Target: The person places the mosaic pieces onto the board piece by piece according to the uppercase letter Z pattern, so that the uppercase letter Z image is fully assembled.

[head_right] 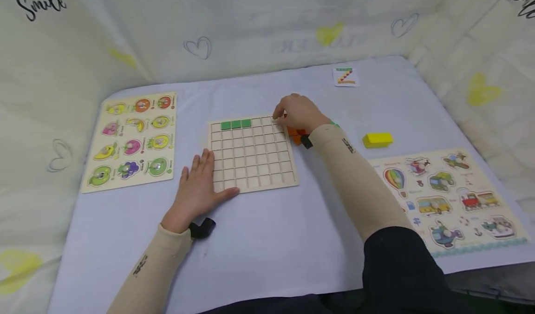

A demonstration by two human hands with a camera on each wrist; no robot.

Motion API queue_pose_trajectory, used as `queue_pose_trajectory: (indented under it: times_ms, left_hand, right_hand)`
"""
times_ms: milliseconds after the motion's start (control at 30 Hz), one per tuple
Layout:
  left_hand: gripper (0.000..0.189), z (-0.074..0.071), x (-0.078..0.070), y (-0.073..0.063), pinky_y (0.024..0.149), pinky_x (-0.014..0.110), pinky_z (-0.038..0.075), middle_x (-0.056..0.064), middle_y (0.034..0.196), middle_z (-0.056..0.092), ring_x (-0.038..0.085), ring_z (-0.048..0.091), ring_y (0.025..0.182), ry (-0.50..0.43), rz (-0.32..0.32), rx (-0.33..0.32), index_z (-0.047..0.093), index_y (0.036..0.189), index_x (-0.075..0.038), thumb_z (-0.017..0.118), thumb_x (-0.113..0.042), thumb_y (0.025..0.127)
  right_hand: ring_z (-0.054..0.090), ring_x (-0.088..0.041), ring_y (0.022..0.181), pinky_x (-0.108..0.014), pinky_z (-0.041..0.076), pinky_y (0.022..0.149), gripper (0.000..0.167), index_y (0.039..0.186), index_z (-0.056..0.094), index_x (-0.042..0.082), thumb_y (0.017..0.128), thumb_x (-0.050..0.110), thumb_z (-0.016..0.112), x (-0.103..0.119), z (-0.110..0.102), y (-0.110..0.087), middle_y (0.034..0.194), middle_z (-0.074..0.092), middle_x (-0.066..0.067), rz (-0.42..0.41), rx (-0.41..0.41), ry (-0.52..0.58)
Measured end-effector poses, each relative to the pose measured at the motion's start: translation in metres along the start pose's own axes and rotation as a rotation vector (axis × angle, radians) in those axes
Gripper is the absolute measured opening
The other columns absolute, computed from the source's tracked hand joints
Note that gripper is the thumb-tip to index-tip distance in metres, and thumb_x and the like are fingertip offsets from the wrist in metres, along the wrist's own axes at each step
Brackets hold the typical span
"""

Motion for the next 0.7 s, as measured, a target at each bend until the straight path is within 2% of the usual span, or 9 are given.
queue_pose_trajectory:
  times_ms: [200, 367, 700]
  left_hand:
    - [0.129, -0.002, -0.001, -0.001, 0.129, 0.066, 0.004, 0.012, 0.177, -0.001, 0.039, -0.001, 0.164, 0.001, 0.008, -0.008, 0.004, 0.167, -0.004, 0.072, -0.073, 0.082]
    - [0.129, -0.002, -0.001, -0.001, 0.129, 0.066, 0.004, 0.012, 0.177, -0.002, 0.038, -0.001, 0.164, 0.000, 0.008, 0.002, 0.004, 0.167, -0.005, 0.071, -0.074, 0.082]
    - [0.129, -0.001, 0.000, -0.002, 0.129, 0.067, 0.003, 0.011, 0.177, -0.003, 0.038, -0.002, 0.164, -0.010, 0.005, 0.006, 0.004, 0.167, -0.005, 0.072, -0.074, 0.081]
  right_hand:
    - [0.058, -0.034, 0.126, -0.054, 0.044, 0.114, 0.017, 0.107, 0.081, 0.010, 0.098, 0.021, 0.071, -0.035, -0.012, -0.031, 0.126, 0.073, -0.014, 0.117, 0.013, 0.002]
    - [0.059, -0.035, 0.118, -0.053, 0.049, 0.104, 0.017, 0.108, 0.080, 0.009, 0.099, 0.019, 0.070, -0.053, -0.019, -0.053, 0.128, 0.072, -0.017, 0.181, 0.025, -0.048]
    - [0.057, -0.036, 0.112, -0.055, 0.050, 0.102, 0.022, 0.117, 0.077, 0.007, 0.099, 0.015, 0.067, -0.079, -0.023, -0.072, 0.134, 0.068, -0.019, 0.277, 0.064, -0.089]
Point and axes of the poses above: each hand's wrist, its own y-axis towards the middle knuckle, its own z-axis out of the palm, x = y × z, the point moved 4 cm from there along y, towards the middle knuckle
